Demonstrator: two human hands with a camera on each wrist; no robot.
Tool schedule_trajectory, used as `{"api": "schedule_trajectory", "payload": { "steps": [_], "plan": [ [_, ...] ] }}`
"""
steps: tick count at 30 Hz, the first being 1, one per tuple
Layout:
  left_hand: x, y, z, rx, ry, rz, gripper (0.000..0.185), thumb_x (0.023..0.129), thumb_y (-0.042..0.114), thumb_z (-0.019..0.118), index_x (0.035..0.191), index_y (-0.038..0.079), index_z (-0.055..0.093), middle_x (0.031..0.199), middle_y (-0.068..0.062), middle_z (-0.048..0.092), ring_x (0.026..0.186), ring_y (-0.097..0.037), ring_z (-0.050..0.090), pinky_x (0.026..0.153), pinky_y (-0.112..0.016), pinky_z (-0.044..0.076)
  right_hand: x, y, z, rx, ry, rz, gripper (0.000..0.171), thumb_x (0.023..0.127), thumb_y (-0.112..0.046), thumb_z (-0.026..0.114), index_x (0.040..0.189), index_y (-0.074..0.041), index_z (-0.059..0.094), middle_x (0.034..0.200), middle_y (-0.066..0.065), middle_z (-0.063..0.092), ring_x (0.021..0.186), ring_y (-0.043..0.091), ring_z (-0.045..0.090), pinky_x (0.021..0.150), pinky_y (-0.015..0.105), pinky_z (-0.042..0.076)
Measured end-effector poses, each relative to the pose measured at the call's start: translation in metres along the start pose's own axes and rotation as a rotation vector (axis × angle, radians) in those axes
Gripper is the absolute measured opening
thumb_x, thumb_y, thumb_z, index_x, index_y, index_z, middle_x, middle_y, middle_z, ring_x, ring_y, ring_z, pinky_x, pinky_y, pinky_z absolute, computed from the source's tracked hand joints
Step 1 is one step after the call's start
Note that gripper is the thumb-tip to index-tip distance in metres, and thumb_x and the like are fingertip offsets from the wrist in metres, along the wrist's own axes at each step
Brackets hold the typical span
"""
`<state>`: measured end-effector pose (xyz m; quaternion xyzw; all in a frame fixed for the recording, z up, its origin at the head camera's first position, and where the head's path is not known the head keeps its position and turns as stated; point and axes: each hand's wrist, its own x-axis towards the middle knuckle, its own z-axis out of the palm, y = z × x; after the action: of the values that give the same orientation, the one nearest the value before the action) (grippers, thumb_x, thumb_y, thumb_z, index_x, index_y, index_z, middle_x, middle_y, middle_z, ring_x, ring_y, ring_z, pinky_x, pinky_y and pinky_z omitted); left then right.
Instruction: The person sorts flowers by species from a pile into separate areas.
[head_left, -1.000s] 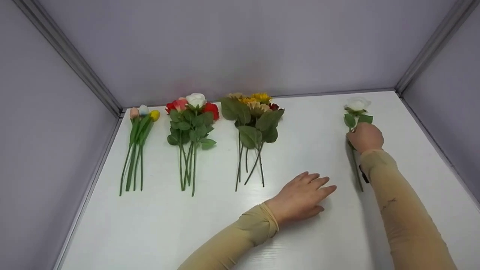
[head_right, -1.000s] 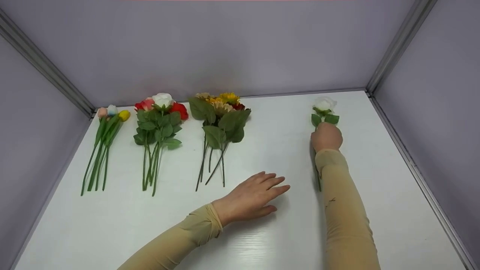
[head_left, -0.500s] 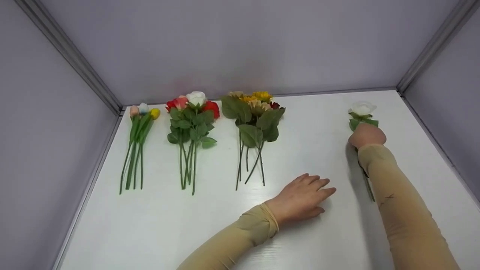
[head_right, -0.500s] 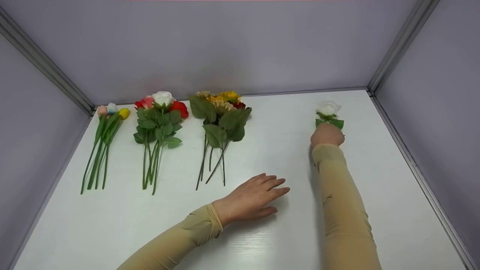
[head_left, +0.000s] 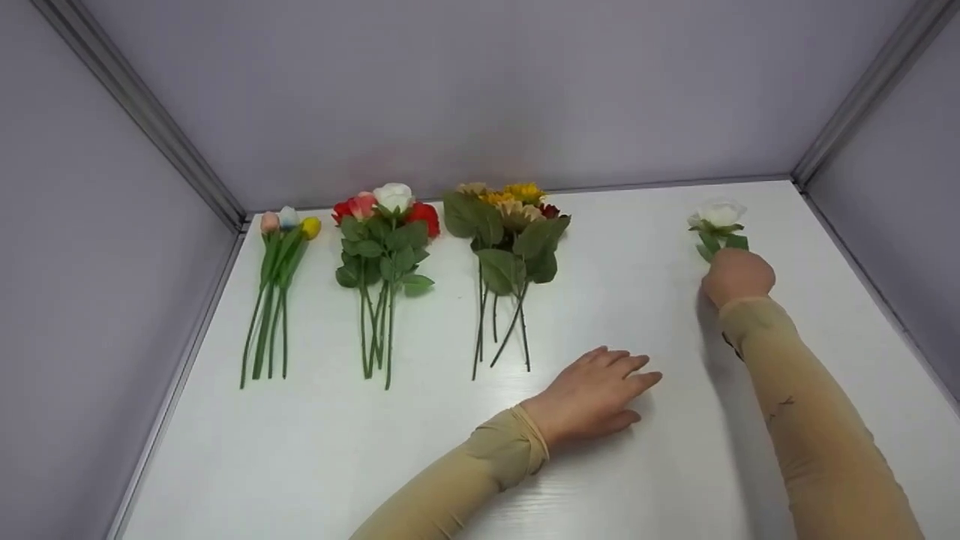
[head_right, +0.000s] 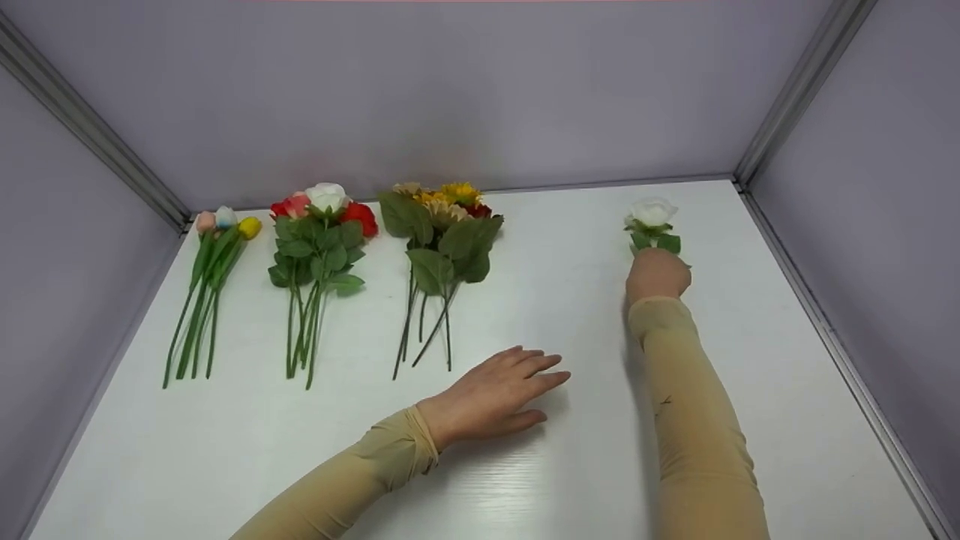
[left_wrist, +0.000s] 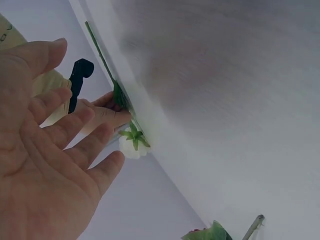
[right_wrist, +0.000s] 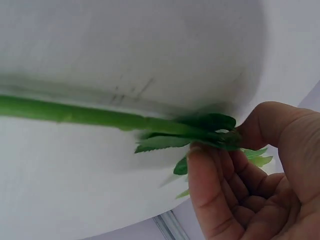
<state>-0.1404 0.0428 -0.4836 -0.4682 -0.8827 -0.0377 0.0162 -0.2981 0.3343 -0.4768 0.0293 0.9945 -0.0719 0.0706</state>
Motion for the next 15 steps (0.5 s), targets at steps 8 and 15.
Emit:
{"api": "schedule_trajectory", "payload": {
  "steps": [8,15],
  "plan": [
    [-0.005,-0.008,-0.002,-0.099,0.034,-0.072,0.054,0.104,0.042,0.059,0.154,0.023,0.048,0.155,0.001,0.047,0.140,-0.015,0.045,0.117,-0.032,0.033,0.000,-0.002,-0.024,0.129,0.152,-0.065,0.024,0.087,-0.010,0.055,0.064,-0.003,0.054,0.062,0.013,0.055,0.057,0.028,0.046,0.045,0.043,0.039],
    [-0.015,-0.019,-0.011,-0.405,0.151,-0.287,0.042,0.105,0.034,0.059,0.144,0.019,0.060,0.143,0.003,0.059,0.130,-0.014,0.056,0.105,-0.028,0.046,-0.011,-0.023,-0.045,0.482,0.149,-0.028,0.031,0.096,-0.026,0.056,0.102,0.003,0.064,0.096,0.019,0.066,0.079,0.029,0.061,0.066,0.039,0.049]
  ]
}}
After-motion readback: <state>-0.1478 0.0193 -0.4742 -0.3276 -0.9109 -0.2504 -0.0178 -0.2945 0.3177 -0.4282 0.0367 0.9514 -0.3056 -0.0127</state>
